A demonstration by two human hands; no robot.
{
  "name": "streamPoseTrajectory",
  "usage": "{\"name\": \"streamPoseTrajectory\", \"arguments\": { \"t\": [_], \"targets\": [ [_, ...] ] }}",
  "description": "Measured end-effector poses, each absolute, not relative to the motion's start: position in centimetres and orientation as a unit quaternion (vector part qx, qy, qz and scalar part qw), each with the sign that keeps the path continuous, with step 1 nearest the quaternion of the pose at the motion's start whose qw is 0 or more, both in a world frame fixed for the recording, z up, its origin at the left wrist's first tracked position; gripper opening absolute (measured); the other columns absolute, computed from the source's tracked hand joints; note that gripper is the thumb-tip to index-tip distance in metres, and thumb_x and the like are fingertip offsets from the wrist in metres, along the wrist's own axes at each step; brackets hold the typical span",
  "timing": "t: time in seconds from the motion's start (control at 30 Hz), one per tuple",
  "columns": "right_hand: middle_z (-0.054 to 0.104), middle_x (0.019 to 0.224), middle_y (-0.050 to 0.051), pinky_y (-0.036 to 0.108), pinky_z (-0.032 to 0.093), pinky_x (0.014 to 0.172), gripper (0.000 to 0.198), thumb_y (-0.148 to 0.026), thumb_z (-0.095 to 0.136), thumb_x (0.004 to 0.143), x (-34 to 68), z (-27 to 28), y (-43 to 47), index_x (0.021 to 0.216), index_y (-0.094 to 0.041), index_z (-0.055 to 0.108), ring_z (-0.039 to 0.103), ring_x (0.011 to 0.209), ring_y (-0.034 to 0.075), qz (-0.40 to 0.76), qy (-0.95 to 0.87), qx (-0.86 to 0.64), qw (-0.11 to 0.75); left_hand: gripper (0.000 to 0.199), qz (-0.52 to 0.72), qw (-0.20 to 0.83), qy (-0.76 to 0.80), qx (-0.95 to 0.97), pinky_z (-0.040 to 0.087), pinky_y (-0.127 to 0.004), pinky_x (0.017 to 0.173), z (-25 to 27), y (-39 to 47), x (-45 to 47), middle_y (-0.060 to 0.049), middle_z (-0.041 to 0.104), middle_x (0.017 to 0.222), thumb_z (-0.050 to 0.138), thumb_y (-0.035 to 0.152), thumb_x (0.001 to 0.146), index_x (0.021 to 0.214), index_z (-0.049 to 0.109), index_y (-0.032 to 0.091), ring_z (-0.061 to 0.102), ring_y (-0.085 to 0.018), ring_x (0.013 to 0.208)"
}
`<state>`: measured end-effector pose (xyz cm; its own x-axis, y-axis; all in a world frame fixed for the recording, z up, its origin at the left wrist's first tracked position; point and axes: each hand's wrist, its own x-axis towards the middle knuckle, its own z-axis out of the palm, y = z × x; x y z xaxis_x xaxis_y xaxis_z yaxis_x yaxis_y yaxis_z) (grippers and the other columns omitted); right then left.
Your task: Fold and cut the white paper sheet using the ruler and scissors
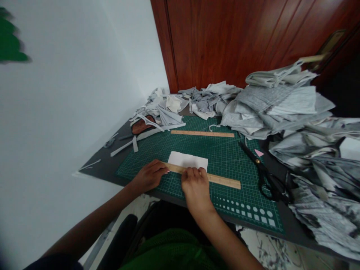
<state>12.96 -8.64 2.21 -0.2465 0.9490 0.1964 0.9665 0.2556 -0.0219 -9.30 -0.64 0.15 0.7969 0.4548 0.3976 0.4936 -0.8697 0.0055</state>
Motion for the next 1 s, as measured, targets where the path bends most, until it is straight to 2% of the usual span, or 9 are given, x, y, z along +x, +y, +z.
{"name": "streamPoseTrajectory", "arguments": {
  "t": [0.33, 0.7, 1.0],
  "targets": [
    [0.075, 0.111, 0.016, 0.044, 0.039, 0.09, 0.026, -0.01, 0.057, 0.099, 12.9, 2.4, -8.7, 0.119, -0.008, 0.074, 0.068, 0.096, 0.027, -0.043, -0.787, -0.611, 0.077, 0.02, -0.168, 0.092, -0.269, -0.944, 0.053, -0.035, 0.085, 0.2, -0.8, -10.1, -0.007, 0.066, 0.096, 0.052, 0.006, 0.097, 0.099, 0.069, 0.015, 0.057, -0.022, 0.094],
    [0.076, 0.109, 0.015, 0.043, 0.037, 0.089, 0.025, -0.009, 0.058, 0.099, 13.0, 2.2, -8.7, 0.117, -0.009, 0.074, 0.068, 0.095, 0.026, -0.055, -0.787, -0.61, 0.077, 0.022, -0.18, 0.097, -0.268, -0.942, 0.053, -0.034, 0.084, 0.1, -0.8, -10.3, -0.007, 0.066, 0.095, 0.05, 0.004, 0.096, 0.099, 0.07, 0.014, 0.056, -0.022, 0.092],
    [0.075, 0.107, 0.016, 0.043, 0.037, 0.089, 0.024, -0.01, 0.058, 0.098, 13.1, 2.3, -8.7, 0.116, -0.009, 0.074, 0.067, 0.093, 0.026, -0.063, -0.793, -0.6, 0.081, 0.019, -0.14, 0.098, -0.272, -0.947, 0.052, -0.035, 0.086, 0.3, -1.6, -8.3, -0.006, 0.065, 0.097, 0.051, 0.006, 0.097, 0.099, 0.068, 0.015, 0.057, -0.023, 0.096]
  ]
}}
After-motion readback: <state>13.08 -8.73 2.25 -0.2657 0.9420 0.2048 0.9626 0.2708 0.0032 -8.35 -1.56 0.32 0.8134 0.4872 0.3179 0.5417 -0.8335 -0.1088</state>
